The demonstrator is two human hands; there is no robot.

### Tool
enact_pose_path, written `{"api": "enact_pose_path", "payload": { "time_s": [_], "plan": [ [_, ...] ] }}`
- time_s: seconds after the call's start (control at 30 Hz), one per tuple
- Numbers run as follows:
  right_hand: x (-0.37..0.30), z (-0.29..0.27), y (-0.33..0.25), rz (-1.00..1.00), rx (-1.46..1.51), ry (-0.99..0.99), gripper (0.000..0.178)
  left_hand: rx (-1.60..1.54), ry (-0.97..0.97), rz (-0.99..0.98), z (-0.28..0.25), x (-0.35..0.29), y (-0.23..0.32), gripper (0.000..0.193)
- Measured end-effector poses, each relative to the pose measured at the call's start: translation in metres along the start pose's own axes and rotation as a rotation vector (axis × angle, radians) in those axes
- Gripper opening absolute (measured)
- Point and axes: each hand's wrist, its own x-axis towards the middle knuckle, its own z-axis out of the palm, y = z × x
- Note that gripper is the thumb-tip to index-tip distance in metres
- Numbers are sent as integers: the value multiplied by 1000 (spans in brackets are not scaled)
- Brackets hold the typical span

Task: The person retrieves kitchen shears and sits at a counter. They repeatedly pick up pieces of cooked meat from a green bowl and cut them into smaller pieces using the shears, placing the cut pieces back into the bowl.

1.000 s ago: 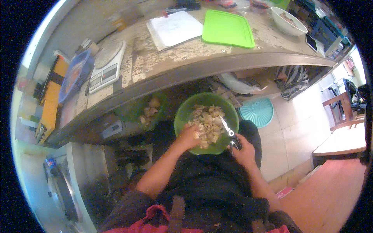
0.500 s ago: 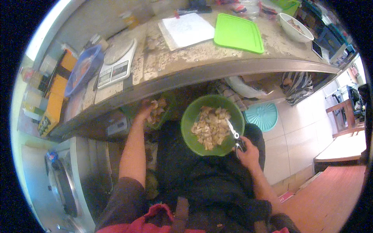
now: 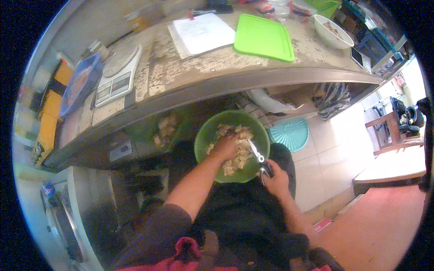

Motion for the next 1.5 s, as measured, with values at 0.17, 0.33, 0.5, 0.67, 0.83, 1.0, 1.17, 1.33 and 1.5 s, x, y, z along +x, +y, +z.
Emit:
{"api": "enact_pose_path", "payload": {
  "time_s": [0.17, 0.33, 0.5, 0.67, 0.83, 1.0, 1.17, 1.33, 1.5],
  "plan": [
    [1, 0, 1, 15, -20, -1, 54, 170, -208, -69, 19, -7, -21, 49],
    [1, 1, 1, -9, -57, 2, 54, 84, -104, -71, 1, -23, -8, 45],
    [0, 0, 0, -36, -15, 9, 55, 196, -246, -134, -1, -13, 0, 44],
    [0, -1, -2, 4, -63, -15, 55, 482, -329, -112, -9, -12, 3, 49],
    [1, 1, -1, 32, -64, -42, 55, 305, -432, -188, -20, -16, 2, 55],
    [1, 3, 2, -11, -38, 11, 55, 197, -457, -95, -26, -19, 7, 57],
    [1, 0, 1, -16, -22, 16, 54, 165, -567, 21, -35, -21, 15, 59],
    [0, -4, -4, 7, -16, -27, 55, 227, -493, -10, -30, -27, 23, 55],
    [0, -4, -3, 39, 1, -59, 54, 178, -368, -86, -30, -25, 34, 50]
  ]
}}
